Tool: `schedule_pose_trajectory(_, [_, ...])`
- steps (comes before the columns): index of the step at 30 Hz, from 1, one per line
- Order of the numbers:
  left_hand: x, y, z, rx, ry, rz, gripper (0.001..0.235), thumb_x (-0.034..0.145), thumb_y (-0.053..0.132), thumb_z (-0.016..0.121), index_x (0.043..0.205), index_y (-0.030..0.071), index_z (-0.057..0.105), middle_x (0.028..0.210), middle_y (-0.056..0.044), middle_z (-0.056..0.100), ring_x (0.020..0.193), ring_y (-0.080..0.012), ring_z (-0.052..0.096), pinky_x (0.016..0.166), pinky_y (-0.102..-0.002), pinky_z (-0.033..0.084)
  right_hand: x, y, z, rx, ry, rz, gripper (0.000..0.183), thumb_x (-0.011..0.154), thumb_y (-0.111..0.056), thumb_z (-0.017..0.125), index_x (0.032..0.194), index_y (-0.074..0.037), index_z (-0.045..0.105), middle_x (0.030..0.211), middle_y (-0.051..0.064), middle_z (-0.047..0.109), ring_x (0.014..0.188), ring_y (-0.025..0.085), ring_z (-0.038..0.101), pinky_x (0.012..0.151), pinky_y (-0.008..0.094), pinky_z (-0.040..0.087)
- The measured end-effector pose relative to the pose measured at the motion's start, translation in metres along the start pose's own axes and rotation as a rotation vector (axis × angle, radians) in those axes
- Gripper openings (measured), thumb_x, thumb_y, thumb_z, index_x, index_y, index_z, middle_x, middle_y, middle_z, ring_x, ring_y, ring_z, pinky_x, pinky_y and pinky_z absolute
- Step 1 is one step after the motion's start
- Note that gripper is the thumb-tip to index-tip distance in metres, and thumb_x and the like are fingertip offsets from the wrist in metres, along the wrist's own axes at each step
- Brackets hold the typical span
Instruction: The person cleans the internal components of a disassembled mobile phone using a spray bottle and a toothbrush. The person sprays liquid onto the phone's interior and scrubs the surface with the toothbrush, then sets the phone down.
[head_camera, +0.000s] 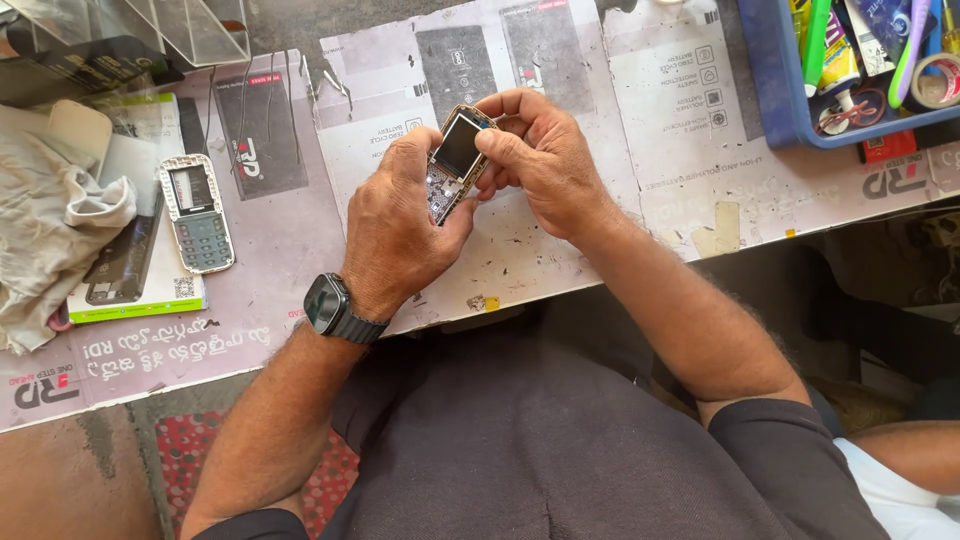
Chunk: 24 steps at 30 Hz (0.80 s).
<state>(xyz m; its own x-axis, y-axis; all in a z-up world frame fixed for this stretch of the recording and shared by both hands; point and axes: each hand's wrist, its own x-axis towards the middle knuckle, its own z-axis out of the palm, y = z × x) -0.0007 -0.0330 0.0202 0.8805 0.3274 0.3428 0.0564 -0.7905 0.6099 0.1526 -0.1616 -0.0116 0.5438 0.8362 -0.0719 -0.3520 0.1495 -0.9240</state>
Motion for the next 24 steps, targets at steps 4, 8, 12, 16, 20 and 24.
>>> schedule_pose_trajectory(4, [-0.002,-0.002,0.003,-0.031,-0.005,-0.019,0.061,0.084,0.013,0.084,0.131,0.001,0.047,0.104,-0.018,0.067,0.082,-0.0277,0.074,0.066,-0.038,0.060,-0.001,0.000,0.001,-0.044,0.012,0.001,0.028,0.100,-0.006,0.062,0.126,0.005,0.056,0.094,0.011,0.070,0.071,0.013,0.071,0.062,0.027,0.062])
schedule_pose_trajectory(8, [-0.005,-0.005,0.006,-0.024,0.027,0.013,0.061,0.084,0.013,0.085,0.130,0.002,0.046,0.104,-0.017,0.067,0.083,-0.0266,0.073,0.067,-0.038,0.060,-0.001,-0.002,0.002,-0.075,0.013,0.004,0.027,0.101,-0.005,0.061,0.125,0.005,0.057,0.097,0.012,0.071,0.073,0.012,0.071,0.062,0.026,0.062])
schedule_pose_trajectory(12, [-0.008,-0.010,0.009,0.014,0.056,0.059,0.062,0.083,0.013,0.086,0.130,0.003,0.047,0.111,-0.019,0.066,0.088,-0.0280,0.072,0.070,-0.038,0.061,0.000,-0.001,0.003,-0.096,0.013,0.015,0.027,0.100,-0.004,0.060,0.125,0.005,0.058,0.098,0.012,0.072,0.075,0.012,0.071,0.063,0.026,0.062])
schedule_pose_trajectory(16, [-0.008,-0.015,0.011,0.038,0.068,0.088,0.061,0.082,0.013,0.086,0.129,0.004,0.048,0.118,-0.020,0.065,0.094,-0.0289,0.072,0.074,-0.038,0.062,0.002,0.001,0.003,-0.101,0.021,0.022,0.026,0.100,-0.004,0.061,0.125,0.005,0.058,0.098,0.012,0.072,0.075,0.012,0.071,0.064,0.027,0.062])
schedule_pose_trajectory(20, [-0.009,-0.018,0.011,0.038,0.097,0.109,0.061,0.082,0.012,0.085,0.130,0.004,0.048,0.121,-0.019,0.065,0.098,-0.0303,0.072,0.078,-0.039,0.063,0.002,0.002,0.003,-0.103,0.019,0.021,0.026,0.101,-0.005,0.061,0.125,0.005,0.058,0.099,0.012,0.071,0.077,0.012,0.070,0.065,0.028,0.062])
schedule_pose_trajectory(24, [-0.008,-0.019,0.012,0.047,0.109,0.123,0.052,0.083,0.011,0.084,0.125,0.005,0.053,0.125,-0.020,0.065,0.099,-0.0298,0.073,0.076,-0.038,0.063,0.003,0.002,0.003,-0.086,0.015,0.021,0.027,0.101,-0.006,0.062,0.125,0.004,0.058,0.101,0.012,0.071,0.080,0.013,0.071,0.069,0.029,0.064])
